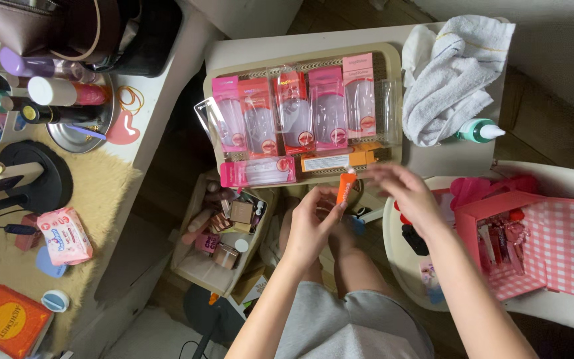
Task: The person sits on the floor and assembles small keychains by inserting an orange tube and a charm into clear plastic cases. They wipe the cases with a white cloth and place the finished items into a tray.
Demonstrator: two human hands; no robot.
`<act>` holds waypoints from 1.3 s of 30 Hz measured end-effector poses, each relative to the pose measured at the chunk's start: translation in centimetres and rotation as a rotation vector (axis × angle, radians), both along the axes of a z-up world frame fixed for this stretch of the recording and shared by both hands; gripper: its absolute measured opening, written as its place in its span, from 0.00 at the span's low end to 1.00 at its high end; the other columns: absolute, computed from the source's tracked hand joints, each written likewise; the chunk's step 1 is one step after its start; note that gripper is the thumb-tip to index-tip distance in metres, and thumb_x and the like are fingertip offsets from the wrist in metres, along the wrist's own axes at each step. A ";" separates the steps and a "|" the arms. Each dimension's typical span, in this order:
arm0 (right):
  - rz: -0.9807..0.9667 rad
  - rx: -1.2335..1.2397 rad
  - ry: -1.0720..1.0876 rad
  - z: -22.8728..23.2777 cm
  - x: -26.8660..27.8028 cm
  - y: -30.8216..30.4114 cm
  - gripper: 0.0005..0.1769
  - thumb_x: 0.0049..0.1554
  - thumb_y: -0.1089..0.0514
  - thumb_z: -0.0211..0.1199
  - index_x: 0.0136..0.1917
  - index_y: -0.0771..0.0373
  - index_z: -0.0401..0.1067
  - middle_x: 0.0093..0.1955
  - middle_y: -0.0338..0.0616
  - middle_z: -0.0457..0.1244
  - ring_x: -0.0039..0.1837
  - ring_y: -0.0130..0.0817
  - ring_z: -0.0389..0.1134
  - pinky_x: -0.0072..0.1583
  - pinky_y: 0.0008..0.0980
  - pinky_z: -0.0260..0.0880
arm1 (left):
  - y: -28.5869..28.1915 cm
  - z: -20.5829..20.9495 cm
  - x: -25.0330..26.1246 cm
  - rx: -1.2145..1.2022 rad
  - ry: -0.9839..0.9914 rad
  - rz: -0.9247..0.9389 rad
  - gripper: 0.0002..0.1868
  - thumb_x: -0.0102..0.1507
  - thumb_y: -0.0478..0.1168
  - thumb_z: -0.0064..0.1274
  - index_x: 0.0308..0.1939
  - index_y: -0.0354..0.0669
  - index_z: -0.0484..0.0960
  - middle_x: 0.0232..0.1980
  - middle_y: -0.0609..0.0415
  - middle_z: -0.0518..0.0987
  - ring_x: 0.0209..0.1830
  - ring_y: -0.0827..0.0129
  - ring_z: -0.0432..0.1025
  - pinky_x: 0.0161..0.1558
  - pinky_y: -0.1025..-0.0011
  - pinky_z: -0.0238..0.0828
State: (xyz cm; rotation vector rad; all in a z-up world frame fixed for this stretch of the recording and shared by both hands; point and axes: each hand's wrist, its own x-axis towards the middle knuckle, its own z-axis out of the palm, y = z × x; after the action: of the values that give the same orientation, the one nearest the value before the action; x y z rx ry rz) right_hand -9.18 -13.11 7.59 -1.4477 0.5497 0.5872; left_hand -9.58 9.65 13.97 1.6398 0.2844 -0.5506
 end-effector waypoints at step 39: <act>-0.035 -0.930 -0.663 -9.4 4.9 -1.3 0.21 0.61 0.58 0.78 0.49 0.66 0.64 0.64 0.56 0.55 0.70 0.55 0.59 0.71 0.50 0.58 | 4.0 -0.6 -0.5 0.010 0.078 0.183 0.12 0.65 0.33 0.58 0.51 0.35 0.79 0.40 0.56 0.83 0.38 0.78 0.77 0.41 0.76 0.76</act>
State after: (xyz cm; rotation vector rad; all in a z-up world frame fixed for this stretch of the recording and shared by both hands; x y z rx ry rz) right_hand -4.27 -14.37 -1.80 -2.3571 0.3060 -0.2599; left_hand -10.07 13.62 13.40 1.5848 0.4907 -0.4747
